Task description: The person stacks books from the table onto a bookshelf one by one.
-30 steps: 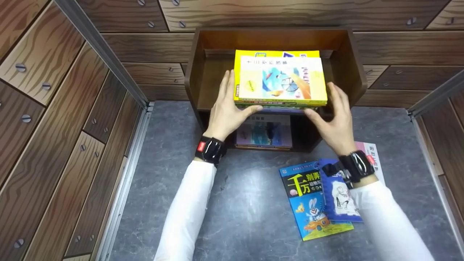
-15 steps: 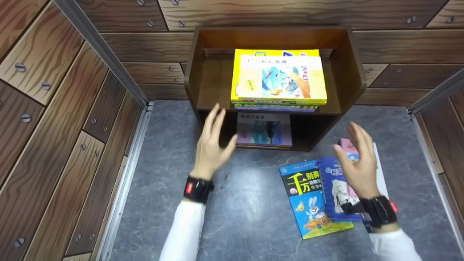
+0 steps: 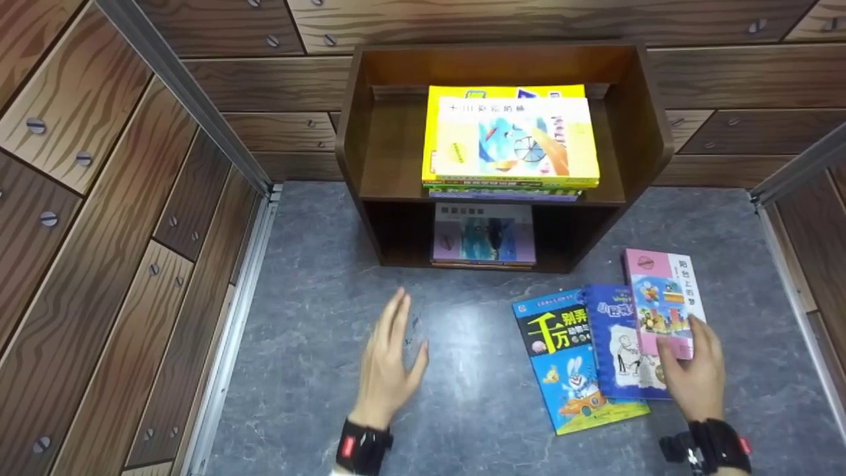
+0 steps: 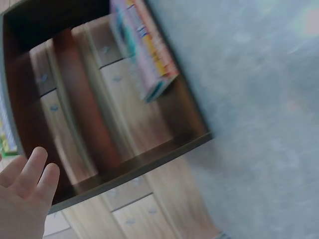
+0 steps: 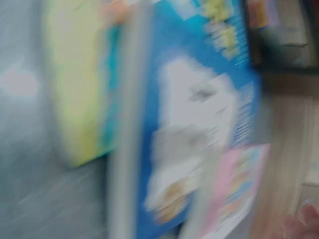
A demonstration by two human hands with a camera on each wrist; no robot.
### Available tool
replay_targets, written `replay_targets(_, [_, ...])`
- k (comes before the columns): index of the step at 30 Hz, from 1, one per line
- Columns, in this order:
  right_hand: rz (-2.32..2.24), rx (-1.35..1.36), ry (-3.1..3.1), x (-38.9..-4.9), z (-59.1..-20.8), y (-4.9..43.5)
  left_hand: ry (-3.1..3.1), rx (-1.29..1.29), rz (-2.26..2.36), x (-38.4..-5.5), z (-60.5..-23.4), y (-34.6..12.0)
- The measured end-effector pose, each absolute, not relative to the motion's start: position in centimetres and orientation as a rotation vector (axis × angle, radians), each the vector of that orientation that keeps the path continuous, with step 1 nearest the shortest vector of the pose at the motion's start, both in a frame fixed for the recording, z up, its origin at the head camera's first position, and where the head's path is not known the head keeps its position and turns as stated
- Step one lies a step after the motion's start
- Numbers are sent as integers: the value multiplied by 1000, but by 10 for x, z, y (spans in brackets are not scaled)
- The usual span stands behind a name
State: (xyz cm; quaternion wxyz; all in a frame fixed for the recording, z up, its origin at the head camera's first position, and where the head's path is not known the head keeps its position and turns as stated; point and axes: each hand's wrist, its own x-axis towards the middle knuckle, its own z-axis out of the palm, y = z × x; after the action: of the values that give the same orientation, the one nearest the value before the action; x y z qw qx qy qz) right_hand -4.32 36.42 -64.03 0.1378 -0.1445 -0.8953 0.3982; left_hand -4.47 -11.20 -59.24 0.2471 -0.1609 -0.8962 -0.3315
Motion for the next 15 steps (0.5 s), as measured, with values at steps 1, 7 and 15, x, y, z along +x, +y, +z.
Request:
replay_targets(1, [1127,-450,-2621,-41,-646,370,-2463,-436,-895,-38,-597,-111])
replay_targets(7, [1079,-791,-2797,-38,-667,398,-2593,-421,-832,-9,-626,-112])
replay_targets(15, [1006,-1012,-2969,-55,-679,417,-2699,-495,-800,8,-648,-115])
